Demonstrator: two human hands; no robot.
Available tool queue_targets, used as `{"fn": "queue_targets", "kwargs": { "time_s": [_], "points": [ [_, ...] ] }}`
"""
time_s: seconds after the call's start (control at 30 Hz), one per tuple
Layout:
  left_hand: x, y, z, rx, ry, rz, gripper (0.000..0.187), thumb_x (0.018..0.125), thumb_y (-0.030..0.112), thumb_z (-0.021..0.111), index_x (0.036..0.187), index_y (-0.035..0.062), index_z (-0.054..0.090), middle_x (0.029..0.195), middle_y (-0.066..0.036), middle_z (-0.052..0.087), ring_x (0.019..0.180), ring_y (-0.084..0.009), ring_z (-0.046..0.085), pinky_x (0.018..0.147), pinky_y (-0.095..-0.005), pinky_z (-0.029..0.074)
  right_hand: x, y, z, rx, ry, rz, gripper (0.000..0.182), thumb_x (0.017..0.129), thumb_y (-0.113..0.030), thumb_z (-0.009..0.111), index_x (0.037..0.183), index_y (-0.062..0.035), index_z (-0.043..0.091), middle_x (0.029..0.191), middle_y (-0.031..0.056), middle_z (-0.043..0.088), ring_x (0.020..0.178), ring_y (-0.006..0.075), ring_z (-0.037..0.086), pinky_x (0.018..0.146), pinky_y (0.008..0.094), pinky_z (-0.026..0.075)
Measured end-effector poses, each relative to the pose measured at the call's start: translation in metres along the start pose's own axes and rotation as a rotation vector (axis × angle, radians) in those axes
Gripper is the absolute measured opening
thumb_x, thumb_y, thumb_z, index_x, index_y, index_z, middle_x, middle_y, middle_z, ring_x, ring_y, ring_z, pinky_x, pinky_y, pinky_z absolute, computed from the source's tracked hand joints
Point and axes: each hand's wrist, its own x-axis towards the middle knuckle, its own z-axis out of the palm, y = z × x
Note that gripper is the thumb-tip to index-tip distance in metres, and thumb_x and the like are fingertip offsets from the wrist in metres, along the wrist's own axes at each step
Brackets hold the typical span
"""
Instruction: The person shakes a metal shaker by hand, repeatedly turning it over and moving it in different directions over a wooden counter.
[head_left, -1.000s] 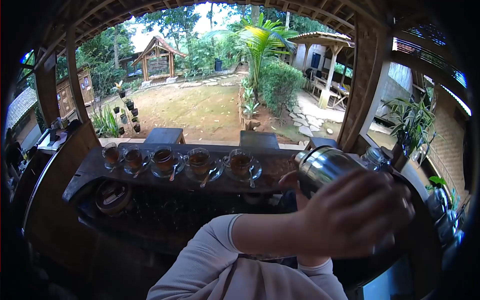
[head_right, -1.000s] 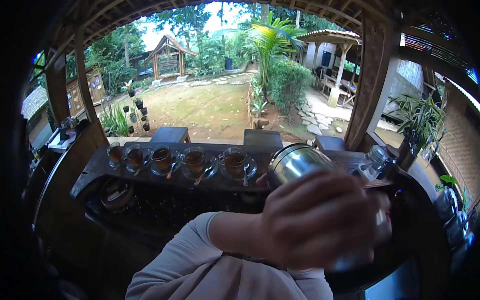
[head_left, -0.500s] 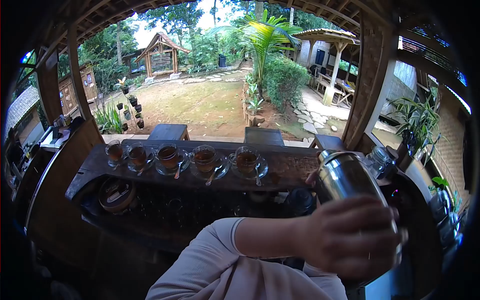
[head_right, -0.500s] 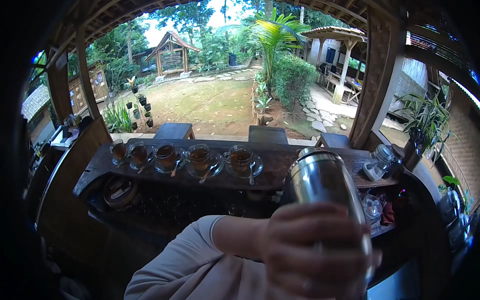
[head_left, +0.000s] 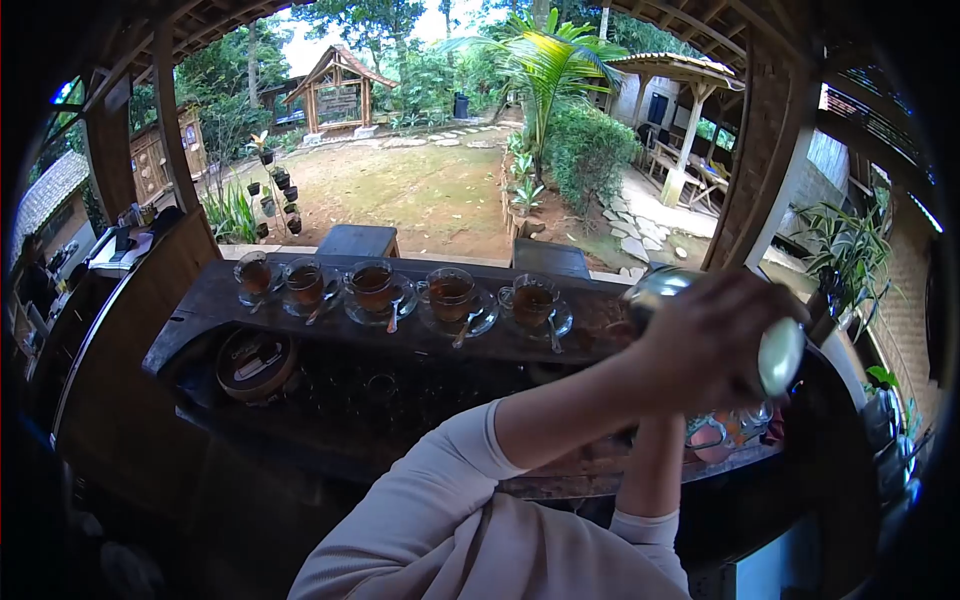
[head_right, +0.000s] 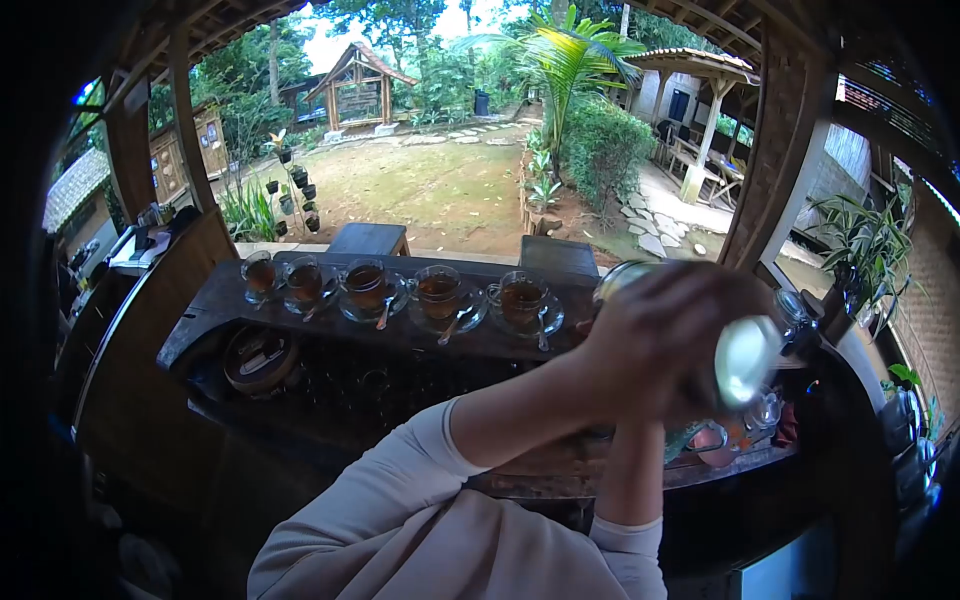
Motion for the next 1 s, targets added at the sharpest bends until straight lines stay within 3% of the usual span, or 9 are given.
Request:
{"fn": "queue_targets", "kwargs": {
  "time_s": [0.07,0.3,0.5,0.57,0.7,0.8,0.87,0.93,1.0],
  "points": [
    [-0.023,-0.027,-0.006,0.032,-0.018,-0.209,0.057,0.061,0.038,0.076,0.103,0.006,0.055,0.104,-0.01,0.059,0.093,-0.0287,0.059,0.079,-0.0419,0.048,0.005,0.02,0.033,0.006,-0.017,-0.001,0.082,0.083,-0.068,0.035,0.138,-0.0072,0.028,0.137,0.012,0.036,0.124,0.0294,0.041,0.103,0.0439,0.035],
    [0.012,0.037,-0.089,-0.088,0.167,0.351,0.017,0.08,0.018,0.059,0.094,0.0085,0.057,0.098,-0.01,0.06,0.09,-0.0306,0.061,0.073,-0.0402,0.052,-0.036,0.074,0.043,0.069,-0.096,0.072,0.084,0.082,-0.07,0.035,0.138,-0.0073,0.028,0.137,0.012,0.036,0.124,0.0293,0.041,0.103,0.0441,0.034],
    [-0.024,-0.018,-0.124,0.005,0.229,-0.242,0.054,0.058,0.03,0.082,0.1,0.0052,0.058,0.108,-0.017,0.059,0.101,-0.0337,0.058,0.081,-0.0454,0.049,0.029,0.07,0.103,0.142,-0.178,0.115,0.086,0.081,-0.072,0.035,0.138,-0.0074,0.028,0.137,0.0121,0.036,0.125,0.0292,0.04,0.103,0.0443,0.034],
    [-0.037,0.003,-0.154,0.018,0.236,-0.055,0.052,0.062,0.019,0.08,0.106,0.0037,0.056,0.107,-0.015,0.059,0.101,-0.0327,0.058,0.083,-0.046,0.048,0.025,0.082,0.098,0.174,-0.203,0.146,0.087,0.081,-0.072,0.034,0.138,-0.0074,0.028,0.137,0.0121,0.036,0.125,0.0292,0.04,0.103,0.0443,0.034],
    [-0.049,0.03,-0.215,0.059,0.038,0.085,0.053,0.069,0.011,0.075,0.113,0.001,0.047,0.106,-0.016,0.058,0.097,-0.0282,0.059,0.087,-0.0403,0.046,0.014,0.075,0.167,-0.58,-0.517,-0.73,0.083,0.085,-0.067,0.031,0.128,0.0044,0.036,0.121,0.0146,0.044,0.109,0.0232,0.043,0.096,0.0362,0.032],
    [-0.046,0.021,-0.218,0.239,0.344,-0.021,0.07,0.056,0.02,0.085,0.111,0.0026,0.046,0.112,-0.017,0.056,0.099,-0.0263,0.057,0.086,-0.0364,0.045,0.043,0.151,0.152,-0.034,-0.321,0.097,0.073,0.091,-0.062,0.024,0.127,-0.0013,0.041,0.127,0.0115,0.045,0.116,0.0209,0.044,0.096,0.035,0.036],
    [-0.058,-0.011,-0.237,0.358,0.16,-0.22,0.08,0.061,0.023,0.081,0.125,0.0036,0.037,0.116,-0.019,0.048,0.112,-0.0302,0.05,0.095,-0.0449,0.041,0.049,0.158,0.165,-0.126,-0.292,0.183,0.069,0.092,-0.061,0.02,0.129,-0.0059,0.041,0.122,0.0104,0.051,0.112,0.0197,0.051,0.098,0.0341,0.038],
    [-0.056,0.008,-0.25,0.368,0.222,-0.007,0.083,0.062,0.028,0.081,0.125,0.0011,0.035,0.113,-0.018,0.05,0.109,-0.0299,0.052,0.093,-0.042,0.041,0.053,0.178,0.161,0.083,-0.393,0.3,0.072,0.091,-0.063,0.022,0.129,-0.0049,0.039,0.125,0.0109,0.049,0.114,0.0202,0.049,0.098,0.0348,0.038],
    [-0.04,0.082,-0.256,-0.046,0.243,-0.053,0.051,0.07,0.035,0.075,0.11,0.013,0.051,0.111,-0.012,0.05,0.113,-0.0279,0.047,0.1,-0.049,0.034,0.025,0.167,0.172,-0.091,-0.65,0.015,0.079,0.087,-0.065,0.033,0.133,-0.0014,0.033,0.128,0.0139,0.043,0.119,0.0259,0.042,0.099,0.0387,0.034]
  ]
}}
